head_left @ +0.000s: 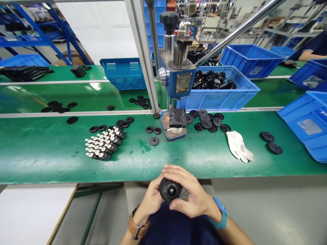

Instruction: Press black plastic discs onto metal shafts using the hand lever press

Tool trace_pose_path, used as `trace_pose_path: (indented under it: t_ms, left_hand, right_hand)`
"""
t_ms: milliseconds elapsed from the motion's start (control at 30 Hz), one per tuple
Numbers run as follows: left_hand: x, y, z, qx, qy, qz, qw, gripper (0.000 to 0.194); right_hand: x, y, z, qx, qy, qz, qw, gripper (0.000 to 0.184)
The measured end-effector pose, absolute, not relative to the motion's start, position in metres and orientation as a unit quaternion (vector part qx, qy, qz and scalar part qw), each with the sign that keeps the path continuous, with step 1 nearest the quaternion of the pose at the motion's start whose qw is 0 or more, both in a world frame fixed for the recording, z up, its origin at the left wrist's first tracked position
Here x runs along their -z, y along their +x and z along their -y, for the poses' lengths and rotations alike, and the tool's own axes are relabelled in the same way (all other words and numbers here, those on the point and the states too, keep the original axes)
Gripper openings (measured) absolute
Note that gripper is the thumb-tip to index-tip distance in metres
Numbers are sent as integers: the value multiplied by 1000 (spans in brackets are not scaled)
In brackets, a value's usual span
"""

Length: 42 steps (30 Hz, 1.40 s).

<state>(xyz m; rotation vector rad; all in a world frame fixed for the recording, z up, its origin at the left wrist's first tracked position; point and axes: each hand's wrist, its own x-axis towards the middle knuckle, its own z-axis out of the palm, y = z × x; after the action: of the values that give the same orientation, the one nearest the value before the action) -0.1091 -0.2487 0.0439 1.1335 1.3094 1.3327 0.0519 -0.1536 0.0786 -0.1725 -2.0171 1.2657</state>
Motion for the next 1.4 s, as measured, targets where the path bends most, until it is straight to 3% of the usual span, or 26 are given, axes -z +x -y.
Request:
trace_pose_path:
  t_ms: [500, 833, 967, 1267, 1400]
  left_hand:
    - [-38, -111, 252, -548, 453, -528, 464, 27]
    - [-33, -108, 251, -559, 402, -551, 471, 33]
    - [-52, -123, 229, -584, 399, -593, 384, 27]
    - [-162, -157, 94, -543, 531, -644, 91, 15]
    - [-174, -158, 48, -475, 582, -659, 50, 10]
  right_hand:
    - [-76, 54, 155, -503, -81, 785, 351, 70]
    - [-68, 60, 156, -518, -141, 765, 357, 64]
    - [-50, 62, 153, -530, -230, 717, 391, 57]
    - [-46, 58, 139, -501, -266, 683, 461, 40]
    - [-53, 61, 134, -453, -273, 701, 478, 37]
